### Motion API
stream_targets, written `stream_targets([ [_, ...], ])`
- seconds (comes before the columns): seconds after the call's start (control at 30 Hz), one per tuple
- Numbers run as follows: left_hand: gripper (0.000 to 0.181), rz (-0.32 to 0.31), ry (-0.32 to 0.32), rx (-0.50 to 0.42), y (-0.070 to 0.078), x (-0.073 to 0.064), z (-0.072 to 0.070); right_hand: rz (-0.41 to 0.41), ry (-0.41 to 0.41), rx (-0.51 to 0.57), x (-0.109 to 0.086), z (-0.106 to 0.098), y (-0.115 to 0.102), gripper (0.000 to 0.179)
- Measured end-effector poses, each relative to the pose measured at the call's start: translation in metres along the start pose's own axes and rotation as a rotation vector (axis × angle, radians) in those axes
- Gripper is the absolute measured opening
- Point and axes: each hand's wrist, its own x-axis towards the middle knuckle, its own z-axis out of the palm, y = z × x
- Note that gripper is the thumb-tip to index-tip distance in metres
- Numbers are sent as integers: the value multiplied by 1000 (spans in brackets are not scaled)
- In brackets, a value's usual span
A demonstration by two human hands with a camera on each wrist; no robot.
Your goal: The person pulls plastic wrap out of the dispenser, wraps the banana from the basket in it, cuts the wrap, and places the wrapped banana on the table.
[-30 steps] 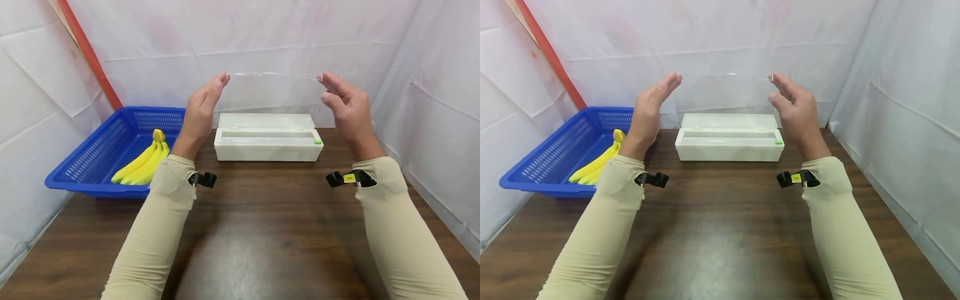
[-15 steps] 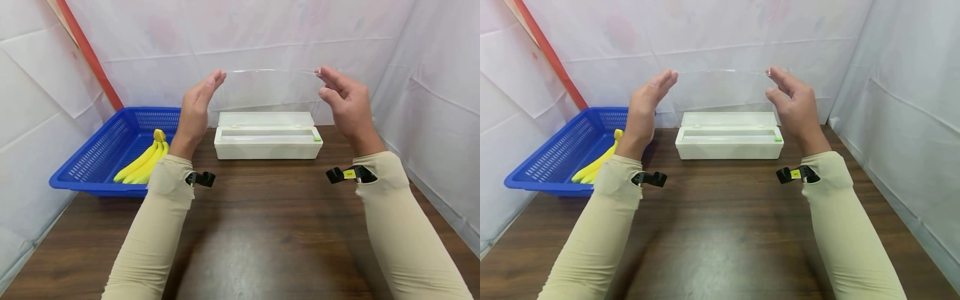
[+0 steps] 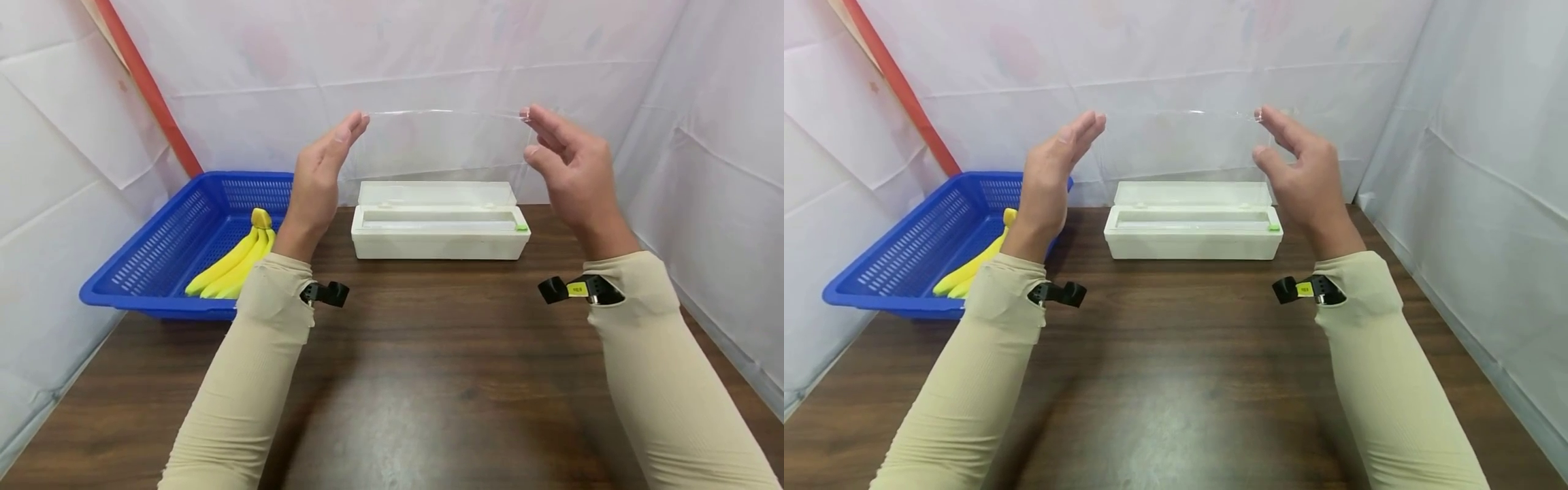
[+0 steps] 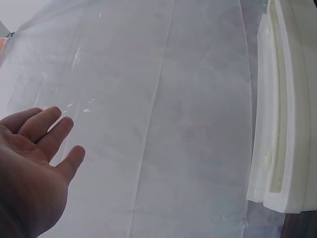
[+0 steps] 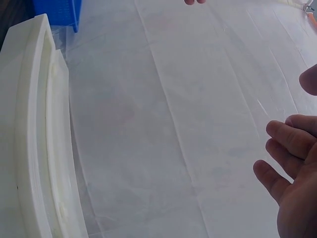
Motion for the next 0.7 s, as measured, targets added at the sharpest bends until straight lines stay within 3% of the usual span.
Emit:
stream_targets([
  [0.27, 45, 29, -5, 1, 27, -10, 4, 9, -12, -32, -1, -3, -4, 47],
  [0.5, 44, 51, -2, 13, 16, -8, 1, 0, -1, -63, -3, -4, -7, 48],
  [0.7, 44, 54, -3, 21, 34, -14, 2, -27, 2, -77, -3, -4, -9, 47],
])
